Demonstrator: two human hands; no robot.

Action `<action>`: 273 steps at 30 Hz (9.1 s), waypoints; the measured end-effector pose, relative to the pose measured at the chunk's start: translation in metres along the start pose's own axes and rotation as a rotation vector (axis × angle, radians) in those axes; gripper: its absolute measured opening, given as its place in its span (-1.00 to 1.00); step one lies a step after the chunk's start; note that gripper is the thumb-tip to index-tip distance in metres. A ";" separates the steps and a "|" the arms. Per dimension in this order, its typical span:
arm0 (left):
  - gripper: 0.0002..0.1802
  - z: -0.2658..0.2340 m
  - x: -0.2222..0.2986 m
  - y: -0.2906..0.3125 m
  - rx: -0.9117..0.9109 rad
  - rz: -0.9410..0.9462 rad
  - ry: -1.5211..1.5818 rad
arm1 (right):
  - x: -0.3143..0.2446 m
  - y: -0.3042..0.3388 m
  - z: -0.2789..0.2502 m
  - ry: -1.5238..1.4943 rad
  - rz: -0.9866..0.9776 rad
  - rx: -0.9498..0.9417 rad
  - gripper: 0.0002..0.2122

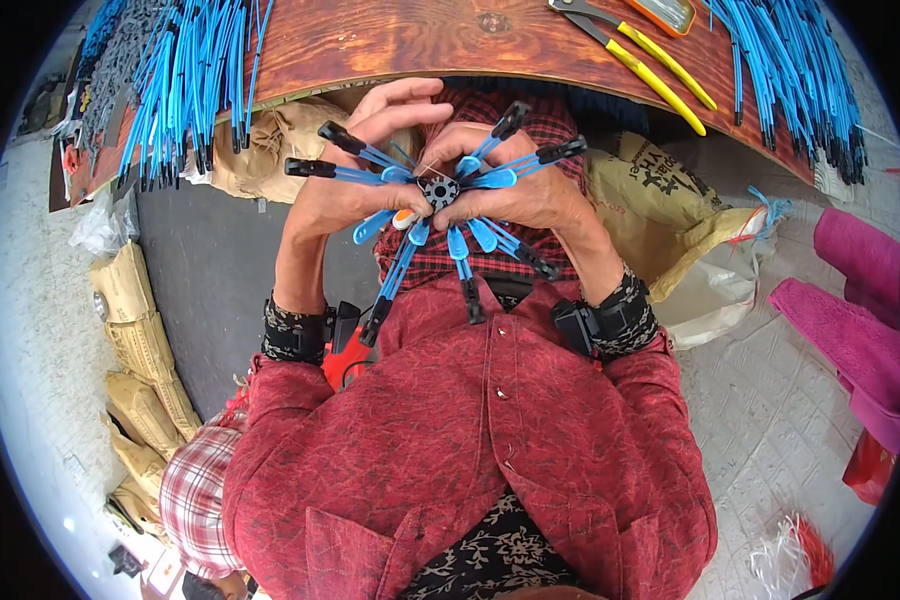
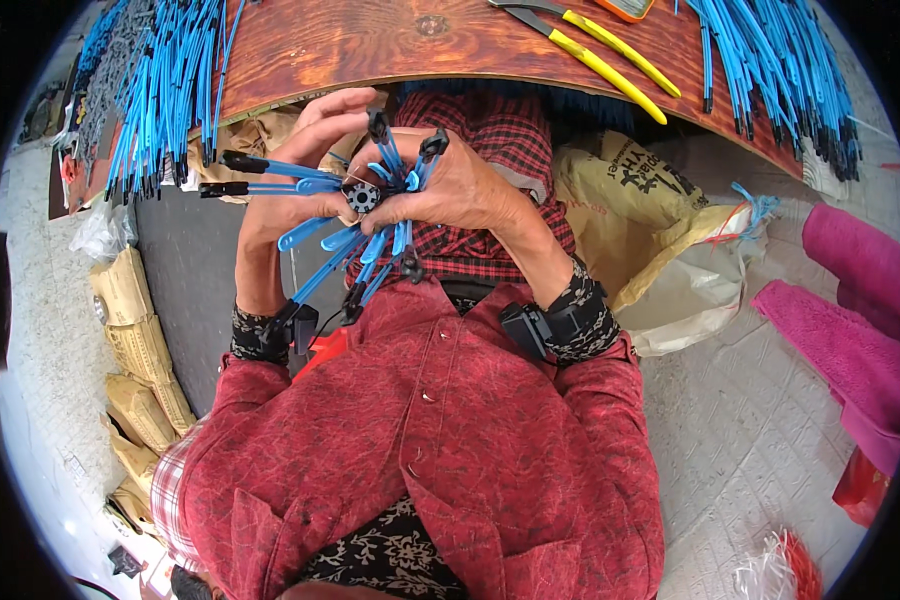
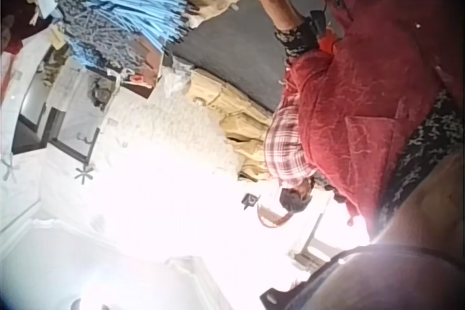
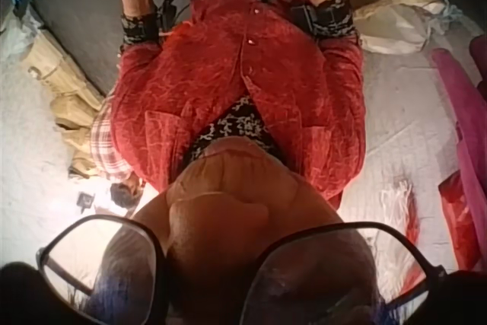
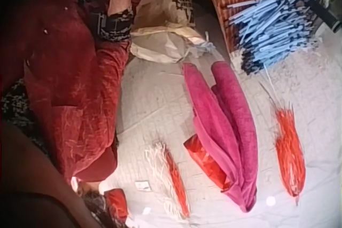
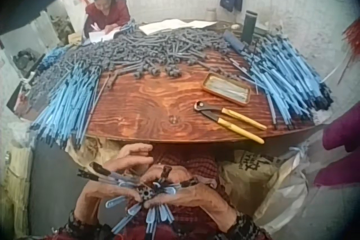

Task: Manually processing or assembling blue electrical components using a wire stripper tool on a production workbench.

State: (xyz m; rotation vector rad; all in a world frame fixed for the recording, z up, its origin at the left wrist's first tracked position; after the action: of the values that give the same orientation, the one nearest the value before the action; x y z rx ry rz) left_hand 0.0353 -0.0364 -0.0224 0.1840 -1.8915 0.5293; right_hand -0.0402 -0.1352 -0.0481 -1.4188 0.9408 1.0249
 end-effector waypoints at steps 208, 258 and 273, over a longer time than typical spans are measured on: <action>-0.78 0.022 -0.002 0.022 0.206 -0.217 -0.065 | -0.091 0.027 -0.005 0.904 -0.533 0.268 -0.81; -0.54 0.029 -0.003 0.015 -0.001 -0.289 0.191 | -0.002 0.130 -0.048 -0.170 0.946 -0.020 -0.73; -0.49 0.031 0.014 0.008 -0.002 -0.129 -0.130 | -0.043 0.070 -0.042 0.761 0.165 -0.207 -0.53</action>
State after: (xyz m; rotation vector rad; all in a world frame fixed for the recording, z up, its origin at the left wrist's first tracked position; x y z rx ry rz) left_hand 0.0008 -0.0418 -0.0209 0.3445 -1.9906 0.4363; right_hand -0.1161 -0.1828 -0.0278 -1.9864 1.5477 0.7036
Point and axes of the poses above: each hand's wrist, its own y-axis away from the middle knuckle, its own z-axis out of the palm, x = y × z, the point moved 9 cm from there along -y, towards the middle knuckle, and after that the axes turned 1 degree about x, right-handed, at the moved point
